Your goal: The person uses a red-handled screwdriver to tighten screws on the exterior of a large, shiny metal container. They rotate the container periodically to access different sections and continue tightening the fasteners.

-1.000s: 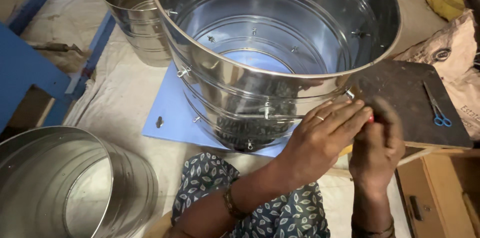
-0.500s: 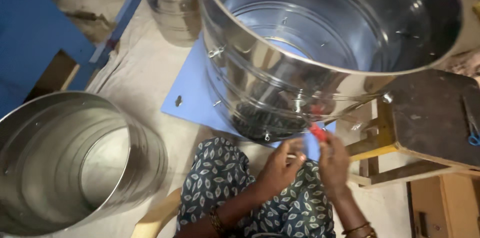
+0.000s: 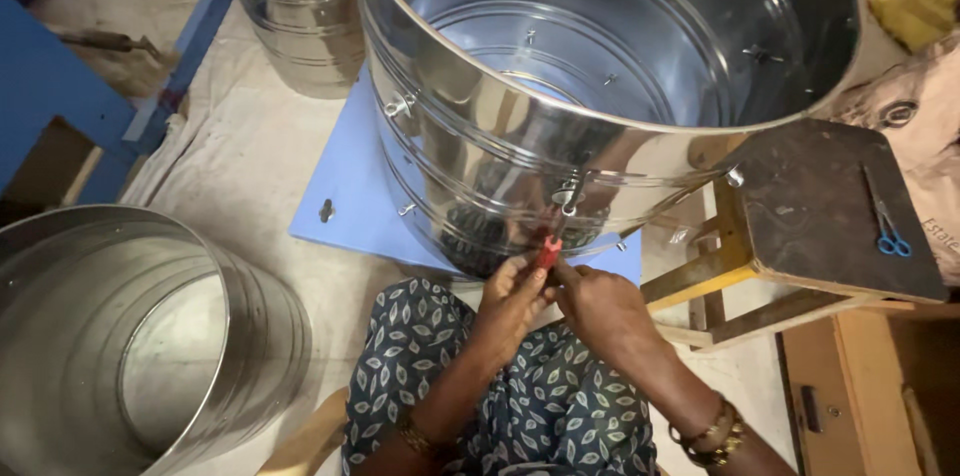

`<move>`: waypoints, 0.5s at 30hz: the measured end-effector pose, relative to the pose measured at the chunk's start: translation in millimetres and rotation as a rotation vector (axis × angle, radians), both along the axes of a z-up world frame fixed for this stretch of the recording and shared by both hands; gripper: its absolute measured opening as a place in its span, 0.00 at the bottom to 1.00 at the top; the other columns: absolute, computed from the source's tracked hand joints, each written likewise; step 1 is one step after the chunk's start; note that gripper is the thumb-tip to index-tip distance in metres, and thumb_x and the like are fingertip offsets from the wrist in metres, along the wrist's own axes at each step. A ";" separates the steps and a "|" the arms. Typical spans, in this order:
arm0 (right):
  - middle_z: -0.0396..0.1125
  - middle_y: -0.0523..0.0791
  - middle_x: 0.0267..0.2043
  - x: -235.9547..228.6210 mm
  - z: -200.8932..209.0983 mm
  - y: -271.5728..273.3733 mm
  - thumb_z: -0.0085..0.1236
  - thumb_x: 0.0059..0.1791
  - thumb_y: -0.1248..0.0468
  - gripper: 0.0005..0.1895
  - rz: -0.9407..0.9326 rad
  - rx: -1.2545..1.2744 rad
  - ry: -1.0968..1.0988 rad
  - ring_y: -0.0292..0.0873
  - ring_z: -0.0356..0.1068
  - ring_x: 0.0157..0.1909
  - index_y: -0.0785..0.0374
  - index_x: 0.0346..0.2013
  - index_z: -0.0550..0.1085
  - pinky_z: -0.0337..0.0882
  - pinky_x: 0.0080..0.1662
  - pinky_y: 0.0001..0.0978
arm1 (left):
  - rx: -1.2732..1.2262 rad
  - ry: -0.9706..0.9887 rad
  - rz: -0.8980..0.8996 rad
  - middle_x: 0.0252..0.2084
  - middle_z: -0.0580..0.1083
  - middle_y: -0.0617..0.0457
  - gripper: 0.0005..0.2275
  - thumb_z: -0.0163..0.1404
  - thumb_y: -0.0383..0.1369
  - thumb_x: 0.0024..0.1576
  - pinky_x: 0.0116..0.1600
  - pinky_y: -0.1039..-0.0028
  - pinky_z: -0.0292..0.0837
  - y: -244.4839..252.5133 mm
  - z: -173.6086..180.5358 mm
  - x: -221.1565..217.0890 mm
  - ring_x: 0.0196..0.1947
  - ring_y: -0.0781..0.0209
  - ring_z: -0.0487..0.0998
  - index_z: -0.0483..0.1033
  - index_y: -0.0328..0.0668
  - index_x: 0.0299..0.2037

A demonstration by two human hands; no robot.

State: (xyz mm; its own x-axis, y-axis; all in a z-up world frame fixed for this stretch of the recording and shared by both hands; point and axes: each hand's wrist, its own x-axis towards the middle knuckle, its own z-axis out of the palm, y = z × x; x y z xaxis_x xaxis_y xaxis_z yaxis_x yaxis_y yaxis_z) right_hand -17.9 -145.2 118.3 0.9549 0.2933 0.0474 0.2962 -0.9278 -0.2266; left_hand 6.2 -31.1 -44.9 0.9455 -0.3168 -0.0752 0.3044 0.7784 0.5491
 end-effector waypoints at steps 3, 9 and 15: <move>0.73 0.47 0.33 -10.5 49.0 9.7 0.57 0.49 0.61 0.14 0.036 0.022 -0.202 0.50 0.73 0.34 0.56 0.49 0.79 0.72 0.36 0.44 | -0.197 0.128 -0.021 0.51 0.77 0.51 0.14 0.51 0.31 0.62 0.51 0.69 0.78 -1.7 0.4 1.2 0.46 0.61 0.79 0.72 0.36 0.57; 0.71 0.43 0.54 16.1 123.6 5.6 0.56 0.50 0.63 0.15 0.517 -0.221 -0.775 0.42 0.68 0.57 0.58 0.52 0.79 0.66 0.59 0.44 | -0.380 0.229 -0.048 0.47 0.77 0.46 0.15 0.54 0.34 0.62 0.52 0.72 0.78 -5.6 -1.2 0.8 0.47 0.57 0.80 0.74 0.32 0.53; 0.70 0.38 0.53 20.2 126.2 -10.4 0.57 0.50 0.62 0.15 0.532 -0.457 -0.856 0.39 0.66 0.58 0.54 0.51 0.79 0.58 0.63 0.46 | -0.145 0.485 0.155 0.46 0.78 0.45 0.13 0.55 0.33 0.60 0.47 0.73 0.77 18.2 22.1 8.7 0.43 0.56 0.78 0.74 0.32 0.49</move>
State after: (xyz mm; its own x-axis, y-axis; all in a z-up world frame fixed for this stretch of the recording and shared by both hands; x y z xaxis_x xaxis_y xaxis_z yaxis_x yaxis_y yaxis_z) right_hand 2.3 -155.6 244.6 0.4048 0.8150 0.4146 0.5772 -0.5794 0.5754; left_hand 14.9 -12.9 -22.8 0.8496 -0.2152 -0.4816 0.3718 0.8919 0.2574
